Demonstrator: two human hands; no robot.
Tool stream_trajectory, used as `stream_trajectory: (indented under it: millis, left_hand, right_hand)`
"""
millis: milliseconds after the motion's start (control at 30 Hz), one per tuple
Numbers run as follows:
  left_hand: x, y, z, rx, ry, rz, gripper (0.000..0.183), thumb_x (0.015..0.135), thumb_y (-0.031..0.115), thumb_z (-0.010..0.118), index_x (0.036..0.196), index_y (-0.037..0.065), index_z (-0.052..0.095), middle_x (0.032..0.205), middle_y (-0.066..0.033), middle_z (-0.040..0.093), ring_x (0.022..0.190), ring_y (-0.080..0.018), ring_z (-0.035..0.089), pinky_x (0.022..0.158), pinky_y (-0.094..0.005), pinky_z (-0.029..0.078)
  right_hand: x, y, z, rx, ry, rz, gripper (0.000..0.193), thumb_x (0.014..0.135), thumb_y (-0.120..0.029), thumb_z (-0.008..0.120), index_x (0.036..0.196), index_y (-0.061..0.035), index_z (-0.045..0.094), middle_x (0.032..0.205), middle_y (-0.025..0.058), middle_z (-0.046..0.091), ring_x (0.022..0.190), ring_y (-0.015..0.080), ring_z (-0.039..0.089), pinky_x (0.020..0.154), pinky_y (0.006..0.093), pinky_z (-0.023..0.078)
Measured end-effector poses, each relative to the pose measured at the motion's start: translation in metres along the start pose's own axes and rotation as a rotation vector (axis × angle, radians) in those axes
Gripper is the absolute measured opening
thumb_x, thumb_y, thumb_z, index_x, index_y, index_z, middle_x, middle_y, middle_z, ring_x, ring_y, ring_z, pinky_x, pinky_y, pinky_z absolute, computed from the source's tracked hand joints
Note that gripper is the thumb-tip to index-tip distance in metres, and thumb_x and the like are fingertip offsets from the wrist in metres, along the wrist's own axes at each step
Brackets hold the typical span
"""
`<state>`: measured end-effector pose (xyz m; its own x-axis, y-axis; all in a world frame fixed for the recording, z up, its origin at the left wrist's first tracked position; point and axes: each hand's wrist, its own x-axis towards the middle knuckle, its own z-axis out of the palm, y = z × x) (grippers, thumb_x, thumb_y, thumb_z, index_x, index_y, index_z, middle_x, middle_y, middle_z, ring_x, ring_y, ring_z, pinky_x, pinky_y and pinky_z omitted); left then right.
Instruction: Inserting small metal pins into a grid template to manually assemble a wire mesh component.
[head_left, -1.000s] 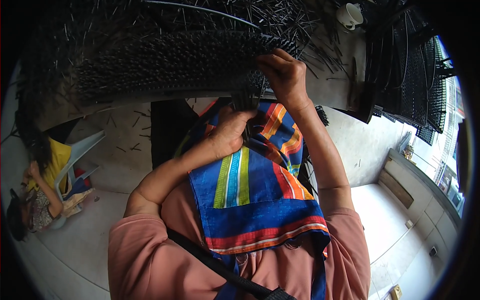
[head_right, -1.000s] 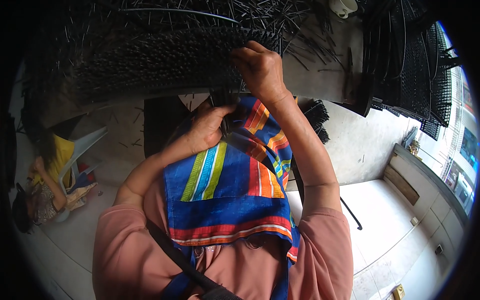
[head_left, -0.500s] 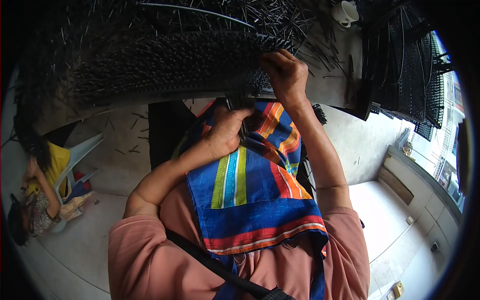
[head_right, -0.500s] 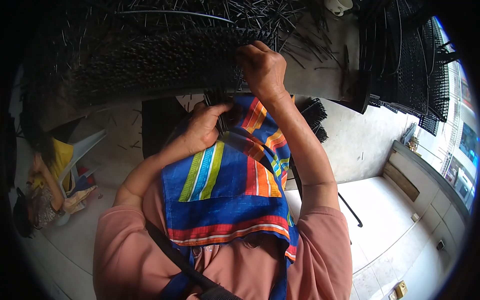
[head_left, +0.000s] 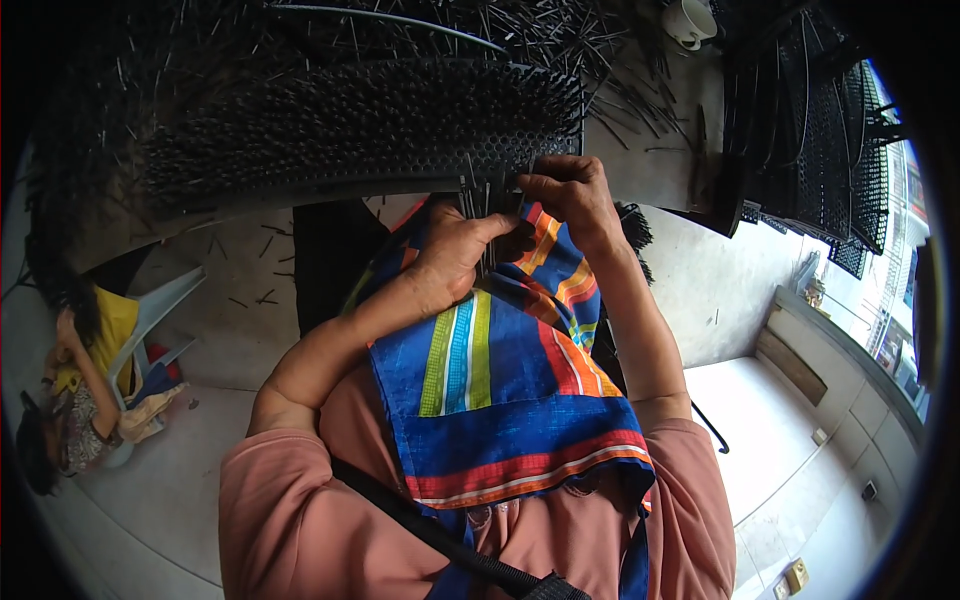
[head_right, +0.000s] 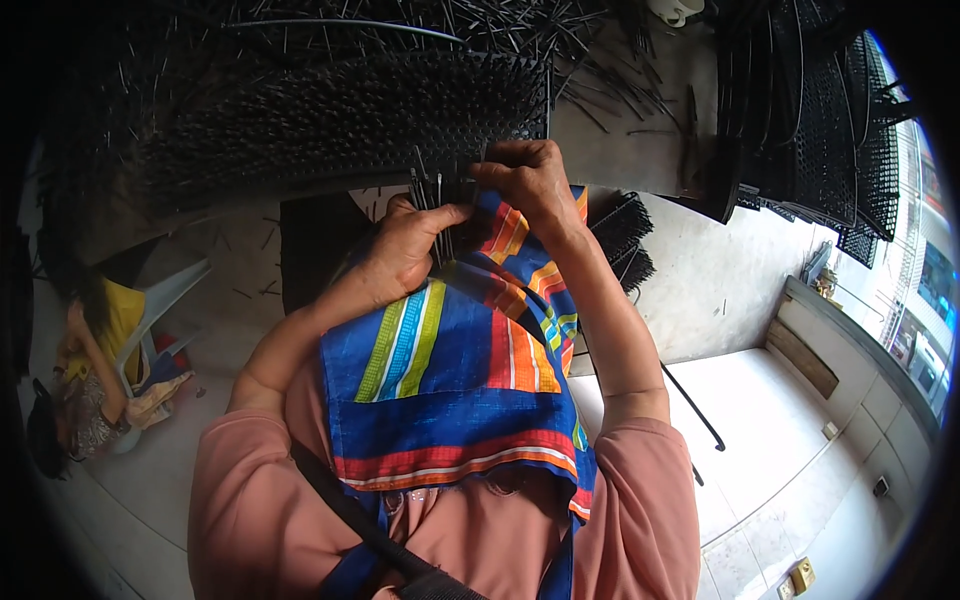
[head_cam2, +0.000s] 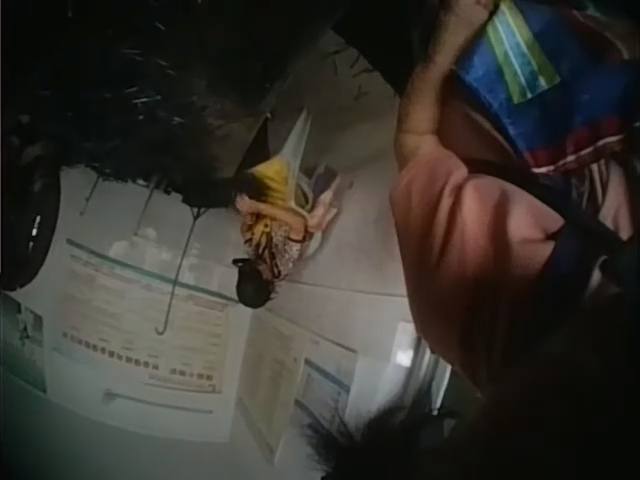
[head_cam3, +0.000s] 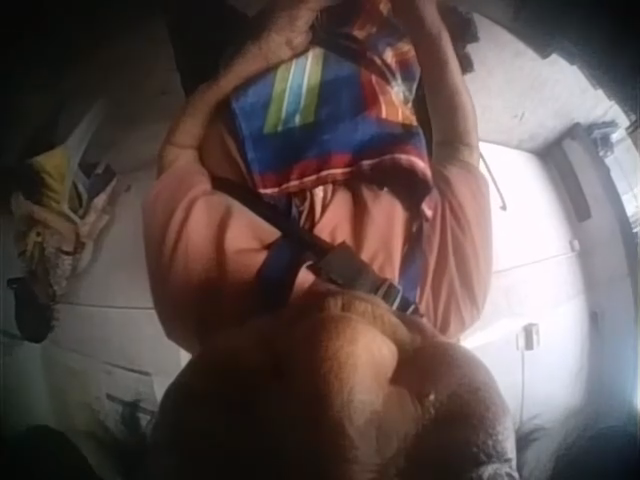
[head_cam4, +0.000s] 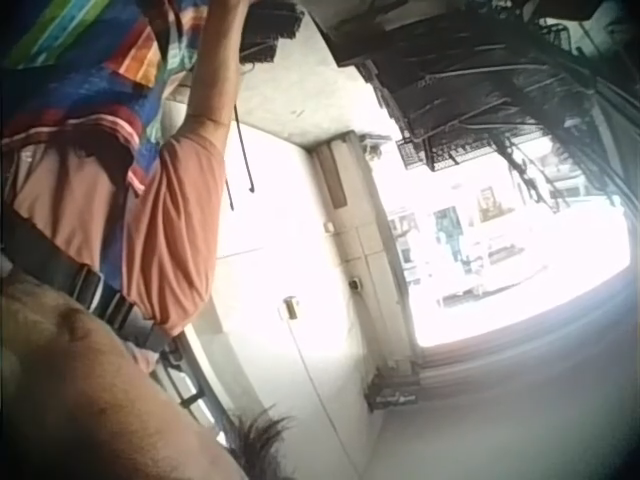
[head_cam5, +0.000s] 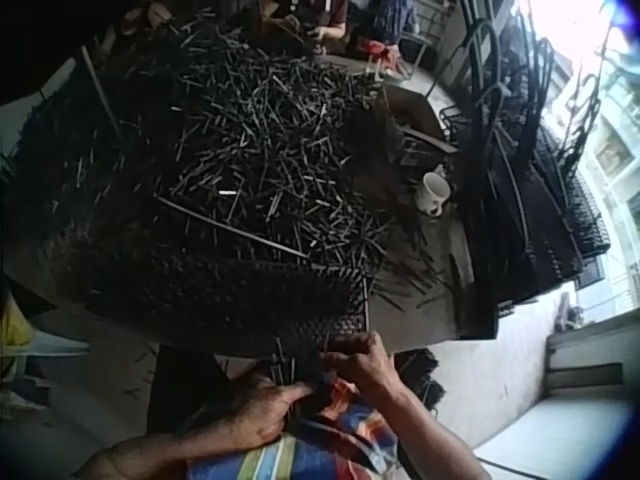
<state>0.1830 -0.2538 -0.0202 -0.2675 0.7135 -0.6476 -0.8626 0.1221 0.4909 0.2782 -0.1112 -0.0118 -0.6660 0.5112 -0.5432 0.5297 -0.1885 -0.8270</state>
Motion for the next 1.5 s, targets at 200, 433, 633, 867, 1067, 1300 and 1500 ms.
stream_trajectory:
  millis: [200, 433, 633, 867, 1067, 1300, 1500]
  left_hand:
    - [0.007, -0.005, -0.006, 0.102, -0.027, 0.057, 0.018, 0.08, -0.006, 0.064, 0.097, 0.0, 0.064, 0.086, -0.0078, 0.067, 0.071, -0.0169, 0.067, 0.06, -0.0295, 0.058]
    - [0.005, -0.003, 0.002, 0.097, -0.051, 0.122, 0.022, 0.08, -0.007, 0.063, 0.102, 0.0, 0.061, 0.087, -0.0087, 0.066, 0.069, -0.0179, 0.067, 0.061, -0.0302, 0.06]
    - [0.003, -0.001, 0.002, 0.047, -0.087, 0.066, 0.021, 0.081, -0.006, 0.063, 0.102, -0.001, 0.061, 0.09, -0.0084, 0.066, 0.072, -0.0169, 0.067, 0.063, -0.0288, 0.059]
    - [0.006, -0.004, 0.002, 0.038, 0.031, 0.201, 0.014, 0.083, -0.002, 0.062, 0.097, 0.0, 0.064, 0.089, -0.0062, 0.066, 0.074, -0.0156, 0.066, 0.067, -0.0285, 0.056]
    - [0.009, -0.018, -0.012, 0.085, 0.146, 0.015, 0.011, 0.08, 0.002, 0.064, 0.091, -0.001, 0.066, 0.084, -0.0084, 0.067, 0.069, -0.0167, 0.065, 0.063, -0.0296, 0.054]
    - [0.001, -0.004, 0.004, 0.029, 0.13, 0.038, 0.01, 0.078, -0.006, 0.056, 0.086, -0.004, 0.063, 0.074, -0.0125, 0.066, 0.059, -0.0202, 0.065, 0.055, -0.0306, 0.055]
    - [-0.001, -0.002, 0.005, 0.01, 0.105, 0.054, 0.014, 0.078, -0.01, 0.054, 0.088, -0.004, 0.062, 0.077, -0.0145, 0.067, 0.062, -0.0218, 0.066, 0.057, -0.0306, 0.056]
  right_hand:
    - [-0.002, -0.004, 0.005, -0.158, 0.015, -0.019, 0.013, 0.078, -0.012, 0.067, 0.072, -0.0002, 0.067, 0.06, -0.0005, 0.057, 0.059, 0.0051, 0.052, 0.055, 0.0227, 0.041]
    - [0.005, -0.001, 0.0, 0.014, 0.023, -0.029, 0.016, 0.072, -0.012, 0.07, 0.077, 0.0026, 0.068, 0.061, 0.0033, 0.058, 0.06, 0.0089, 0.052, 0.057, 0.0278, 0.044]
    - [0.006, -0.003, -0.002, -0.127, -0.102, 0.031, 0.015, 0.073, -0.012, 0.07, 0.075, 0.0022, 0.066, 0.06, 0.0017, 0.056, 0.056, 0.0069, 0.049, 0.052, 0.0258, 0.041]
    - [-0.001, 0.0, -0.001, 0.105, 0.158, -0.087, 0.009, 0.078, -0.007, 0.067, 0.08, 0.0016, 0.066, 0.064, -0.0001, 0.057, 0.056, 0.0045, 0.048, 0.05, 0.0209, 0.037]
    - [0.012, -0.001, -0.004, 0.287, 0.537, -0.499, 0.008, 0.076, 0.004, 0.069, 0.083, 0.0001, 0.066, 0.069, -0.0029, 0.058, 0.055, 0.0027, 0.046, 0.049, 0.0188, 0.033]
    - [0.025, -0.01, -0.01, -0.22, 0.469, -0.848, 0.013, 0.072, 0.008, 0.068, 0.084, 0.0023, 0.066, 0.075, 0.003, 0.06, 0.067, 0.0077, 0.055, 0.061, 0.0201, 0.043]
    - [0.025, -0.013, -0.009, -0.246, 0.463, -0.824, 0.013, 0.071, 0.008, 0.069, 0.083, 0.0027, 0.066, 0.076, 0.0042, 0.06, 0.069, 0.0086, 0.057, 0.063, 0.0202, 0.044]
